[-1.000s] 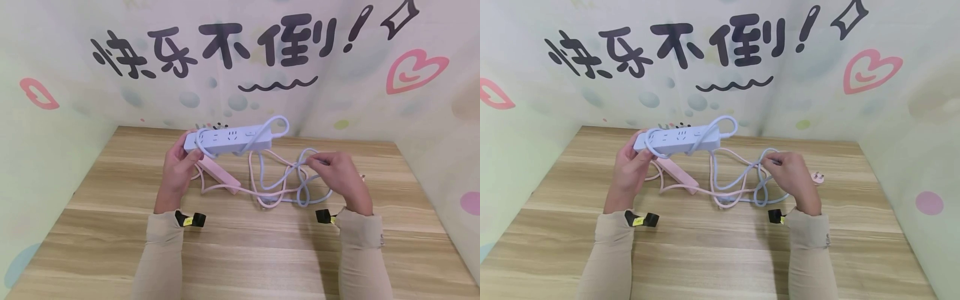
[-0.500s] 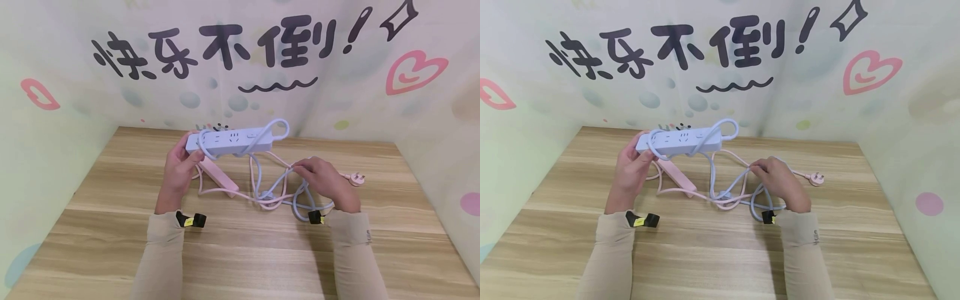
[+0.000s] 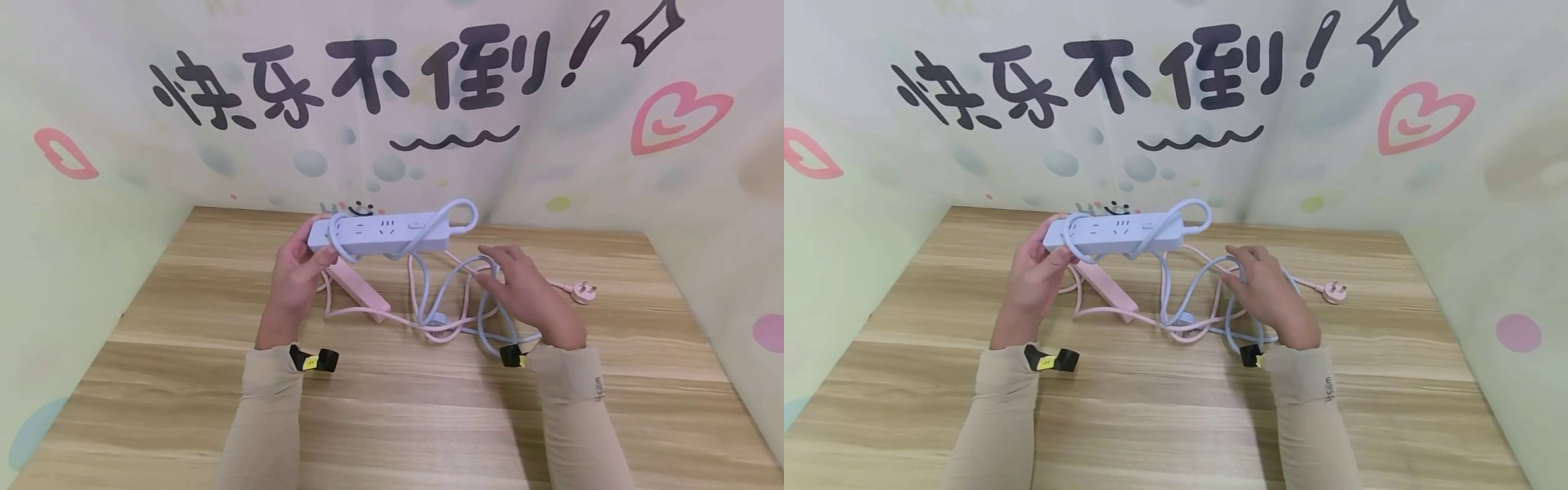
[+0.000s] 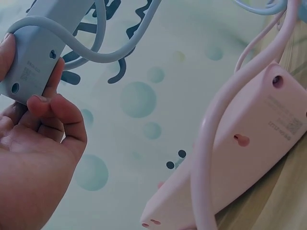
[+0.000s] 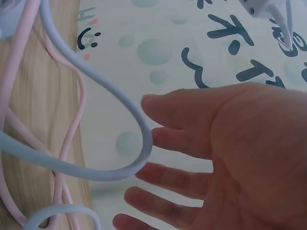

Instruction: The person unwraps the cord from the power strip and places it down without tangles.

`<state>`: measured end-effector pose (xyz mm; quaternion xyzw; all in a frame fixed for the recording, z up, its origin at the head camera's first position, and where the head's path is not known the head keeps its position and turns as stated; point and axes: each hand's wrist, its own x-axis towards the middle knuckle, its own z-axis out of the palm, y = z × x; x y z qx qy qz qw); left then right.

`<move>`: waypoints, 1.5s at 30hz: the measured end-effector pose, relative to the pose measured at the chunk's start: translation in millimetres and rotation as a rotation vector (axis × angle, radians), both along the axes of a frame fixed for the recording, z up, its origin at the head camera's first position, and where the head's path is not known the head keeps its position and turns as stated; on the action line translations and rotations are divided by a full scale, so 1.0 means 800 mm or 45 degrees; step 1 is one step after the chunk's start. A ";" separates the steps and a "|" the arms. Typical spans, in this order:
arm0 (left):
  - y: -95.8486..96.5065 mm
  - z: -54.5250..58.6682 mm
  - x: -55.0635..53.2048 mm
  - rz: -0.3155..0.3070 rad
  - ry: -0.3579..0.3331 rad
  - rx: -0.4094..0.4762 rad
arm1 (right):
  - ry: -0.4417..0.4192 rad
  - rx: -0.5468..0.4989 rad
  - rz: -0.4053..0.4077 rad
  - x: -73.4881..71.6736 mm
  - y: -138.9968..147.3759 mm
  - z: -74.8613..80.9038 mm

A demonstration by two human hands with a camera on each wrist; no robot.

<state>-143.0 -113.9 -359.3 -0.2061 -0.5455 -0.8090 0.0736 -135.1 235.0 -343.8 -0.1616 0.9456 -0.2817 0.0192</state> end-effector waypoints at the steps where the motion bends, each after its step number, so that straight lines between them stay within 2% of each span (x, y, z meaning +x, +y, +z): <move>1: 0.000 0.000 0.000 0.001 -0.001 -0.002 | 0.030 -0.006 0.006 0.000 -0.002 -0.001; 6: 0.001 0.001 0.001 0.013 -0.007 -0.017 | 0.237 -0.041 0.076 -0.001 -0.016 -0.004; 9: 0.001 0.001 0.001 0.019 -0.008 -0.021 | 0.296 -0.066 0.130 0.000 -0.026 -0.004; 12: 0.001 0.001 0.002 0.020 -0.009 -0.025 | 0.268 -0.124 0.186 0.003 -0.035 -0.002; 18: 0.001 0.000 0.000 0.024 0.004 -0.026 | -0.009 -0.174 0.255 0.009 -0.046 -0.003; 20: 0.001 0.001 0.001 0.029 0.004 -0.021 | -0.048 -0.155 0.283 0.009 -0.050 -0.004; 25: 0.000 0.001 0.000 0.036 0.003 -0.011 | -0.034 -0.146 0.337 0.012 -0.064 -0.005; 32: -0.001 0.001 -0.001 0.036 0.008 -0.011 | 0.035 -0.045 0.319 0.016 -0.083 -0.007; 37: -0.002 0.002 0.001 0.060 -0.007 -0.012 | -0.026 -0.017 0.312 0.021 -0.089 -0.005; 39: -0.002 0.003 0.002 0.076 -0.019 -0.010 | -0.039 -0.016 0.343 0.023 -0.090 -0.004; 45: -0.003 0.005 0.003 0.084 -0.014 -0.015 | 0.057 0.008 0.464 0.035 -0.091 0.006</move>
